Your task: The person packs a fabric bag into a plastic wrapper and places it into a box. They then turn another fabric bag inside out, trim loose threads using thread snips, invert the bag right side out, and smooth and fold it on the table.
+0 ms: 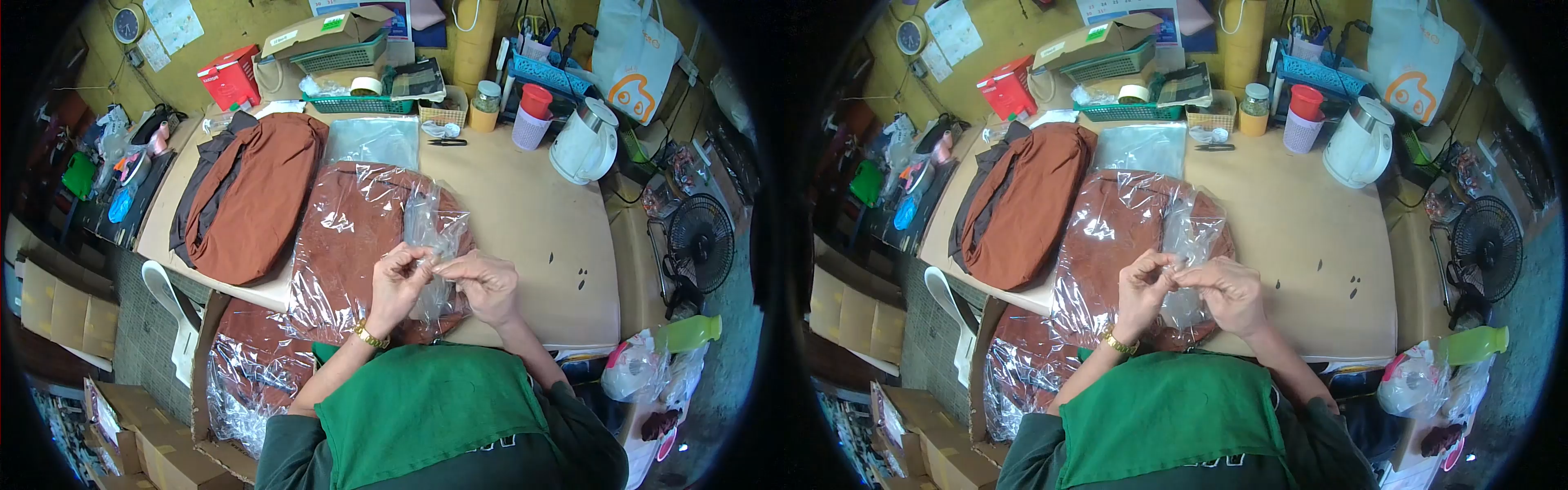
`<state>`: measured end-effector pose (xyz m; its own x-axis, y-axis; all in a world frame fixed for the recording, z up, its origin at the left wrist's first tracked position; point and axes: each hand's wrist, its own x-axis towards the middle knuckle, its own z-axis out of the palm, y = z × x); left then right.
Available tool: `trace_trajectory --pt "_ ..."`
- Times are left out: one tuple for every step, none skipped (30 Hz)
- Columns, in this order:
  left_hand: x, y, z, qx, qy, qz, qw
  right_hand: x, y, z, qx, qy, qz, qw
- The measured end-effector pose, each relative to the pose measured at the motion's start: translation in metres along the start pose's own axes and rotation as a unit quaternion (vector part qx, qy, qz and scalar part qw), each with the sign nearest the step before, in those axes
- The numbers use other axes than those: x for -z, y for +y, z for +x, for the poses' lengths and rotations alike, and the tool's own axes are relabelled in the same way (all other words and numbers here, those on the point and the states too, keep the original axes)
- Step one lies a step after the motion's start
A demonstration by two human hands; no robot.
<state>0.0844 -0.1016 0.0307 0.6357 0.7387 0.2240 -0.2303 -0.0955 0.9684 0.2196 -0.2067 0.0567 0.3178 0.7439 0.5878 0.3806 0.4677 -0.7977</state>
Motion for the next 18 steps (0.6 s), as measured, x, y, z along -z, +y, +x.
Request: trace_trajectory --pt "-0.001 0.002 -0.001 0.002 -0.001 -0.001 1.000 0.000 -0.005 0.006 0.153 -0.017 -0.115 0.981" --pt "-0.003 0.007 -0.002 -0.067 -0.010 0.087 0.994 -0.002 -0.010 0.011 0.151 -0.016 -0.116 0.982" --pt "-0.005 0.012 -0.003 -0.136 -0.018 0.173 0.975 -0.005 -0.014 0.017 0.114 0.011 -0.147 0.982" --pt "-0.009 0.016 -0.004 -0.120 -0.009 0.143 0.982 -0.006 -0.016 0.020 0.077 0.039 -0.178 0.980" --pt "-0.008 0.015 -0.005 -0.121 -0.009 0.143 0.982 -0.007 -0.013 0.018 0.078 0.039 -0.178 0.980" --pt "-0.007 0.011 -0.005 -0.127 -0.009 0.140 0.982 -0.008 -0.005 0.015 -0.043 0.075 -0.040 0.995" --pt "-0.006 0.009 -0.006 -0.131 -0.008 0.137 0.982 -0.009 -0.001 0.013 -0.164 0.106 0.100 0.976" --pt "-0.005 0.009 -0.006 -0.131 -0.006 0.137 0.982 -0.010 -0.001 0.012 -0.165 0.105 0.101 0.975" --pt "-0.004 0.011 -0.008 -0.122 -0.010 0.135 0.983 -0.011 -0.001 0.011 -0.144 0.085 0.035 0.985" --pt "-0.004 0.012 -0.008 -0.113 -0.014 0.133 0.985 -0.011 -0.002 0.011 -0.122 0.066 -0.032 0.990" --pt "-0.002 0.010 -0.008 -0.113 -0.014 0.134 0.984 -0.010 -0.006 0.012 -0.122 0.066 -0.031 0.990" --pt "0.000 0.008 -0.008 -0.111 -0.014 0.113 0.987 -0.007 -0.012 0.014 -0.105 0.021 -0.052 0.993" --pt "0.001 0.007 -0.007 -0.109 -0.013 0.092 0.990 -0.004 -0.015 0.015 -0.088 -0.023 -0.074 0.993" --pt "0.001 0.009 -0.007 -0.108 -0.014 0.092 0.990 -0.001 -0.014 0.014 -0.088 -0.023 -0.074 0.993" --pt "-0.001 0.013 -0.007 -0.127 -0.023 0.089 0.988 0.001 -0.012 0.013 -0.091 -0.027 -0.067 0.993" --pt "-0.002 0.017 -0.007 -0.146 -0.032 0.087 0.985 0.002 -0.011 0.011 -0.093 -0.033 -0.059 0.993" --pt "-0.003 0.022 -0.007 -0.146 -0.032 0.087 0.985 0.002 -0.012 0.011 -0.094 -0.033 -0.059 0.993" --pt "-0.005 0.027 -0.007 -0.135 -0.022 0.151 0.979 0.002 -0.015 0.012 -0.031 -0.028 -0.144 0.989"
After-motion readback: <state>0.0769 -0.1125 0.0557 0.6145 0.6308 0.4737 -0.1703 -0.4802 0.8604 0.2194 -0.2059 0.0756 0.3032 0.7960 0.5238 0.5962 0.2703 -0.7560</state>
